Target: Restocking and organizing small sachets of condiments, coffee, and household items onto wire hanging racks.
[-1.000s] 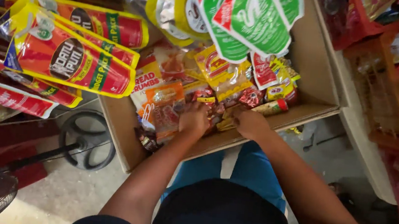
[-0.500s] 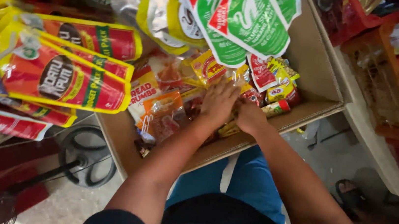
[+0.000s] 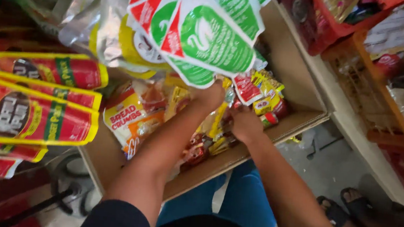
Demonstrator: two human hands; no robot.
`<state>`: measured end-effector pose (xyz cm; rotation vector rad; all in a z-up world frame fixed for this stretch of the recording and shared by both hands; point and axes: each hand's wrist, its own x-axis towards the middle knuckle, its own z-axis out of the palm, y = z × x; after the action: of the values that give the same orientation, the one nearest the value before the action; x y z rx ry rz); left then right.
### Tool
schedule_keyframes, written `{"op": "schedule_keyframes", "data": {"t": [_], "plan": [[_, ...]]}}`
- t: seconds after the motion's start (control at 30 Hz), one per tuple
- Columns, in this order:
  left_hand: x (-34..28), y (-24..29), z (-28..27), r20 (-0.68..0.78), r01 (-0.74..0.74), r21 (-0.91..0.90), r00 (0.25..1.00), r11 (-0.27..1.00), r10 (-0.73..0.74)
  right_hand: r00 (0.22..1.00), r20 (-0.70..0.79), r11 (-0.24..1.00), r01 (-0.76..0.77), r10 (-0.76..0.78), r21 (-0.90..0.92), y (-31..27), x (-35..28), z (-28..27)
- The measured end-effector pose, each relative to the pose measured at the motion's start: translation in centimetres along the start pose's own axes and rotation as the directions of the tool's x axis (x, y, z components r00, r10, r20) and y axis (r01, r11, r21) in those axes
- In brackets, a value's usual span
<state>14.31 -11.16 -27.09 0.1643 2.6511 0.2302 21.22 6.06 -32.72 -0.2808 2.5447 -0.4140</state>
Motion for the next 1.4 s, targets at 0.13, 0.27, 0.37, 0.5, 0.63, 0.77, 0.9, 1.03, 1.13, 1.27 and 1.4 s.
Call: {"op": "schedule_keyframes", "data": {"t": [0.13,0.27,0.37,0.5,0.63,0.77,0.9,1.03,1.13,1.27,1.4], "plan": [[1.5,1.9,-0.4,-0.114,-0.018,-0.195,0.993,0.981,-0.004,0.999,-0.032,0.998,-0.008,0.010,0.054,-0.2,-0.5,0.1],[3.3,2.1,-0.5,-0.226,-0.053,-0.378,0.973,0.924,-0.037,0.997,-0.069,0.996,0.047,-0.042,0.074,0.0,-0.4,0.7],[3.7,1.7,0.3,-0.295,-0.091,-0.507,0.953,0.857,-0.074,0.994,-0.083,0.995,0.070,-0.064,0.064,0.0,-0.5,0.5],[3.5,0.6,1.3,-0.364,-0.132,-0.655,0.918,0.744,-0.157,0.990,-0.113,0.981,0.097,-0.079,0.168,-0.1,-1.0,-0.5],[3.5,-1.4,3.0,-0.426,-0.204,-0.773,0.869,0.601,-0.252,0.945,-0.323,0.915,0.171,-0.048,0.365,1.8,0.4,1.1],[-1.9,-0.1,-0.9,-0.380,-0.299,-0.819,0.922,0.490,-0.073,0.894,-0.356,0.679,0.084,0.272,0.730,-0.4,-1.5,-4.5],[-3.7,-0.7,1.7,-0.576,-0.477,0.250,0.626,0.843,0.525,0.928,-0.204,0.433,0.053,0.311,0.900,1.7,0.3,-4.2],[-8.0,3.4,-1.6,-0.498,-0.609,0.207,0.608,0.766,0.618,0.991,-0.112,0.068,0.107,0.072,0.992,0.4,-2.0,-8.5],[-9.6,5.4,-2.8,-0.461,-0.673,0.162,0.595,0.722,0.658,0.996,0.065,-0.071,-0.069,-0.059,0.995,0.1,-3.7,-12.1],[-11.9,7.4,-6.4,-0.586,-0.749,0.161,0.451,0.642,0.674,0.969,0.175,-0.136,-0.200,-0.176,0.970,1.9,-2.9,-13.6],[-12.8,9.9,-9.3,-0.769,-0.649,0.109,0.425,0.753,0.478,0.955,0.090,-0.137,-0.133,-0.284,0.982,3.6,-2.1,-16.4]]}}
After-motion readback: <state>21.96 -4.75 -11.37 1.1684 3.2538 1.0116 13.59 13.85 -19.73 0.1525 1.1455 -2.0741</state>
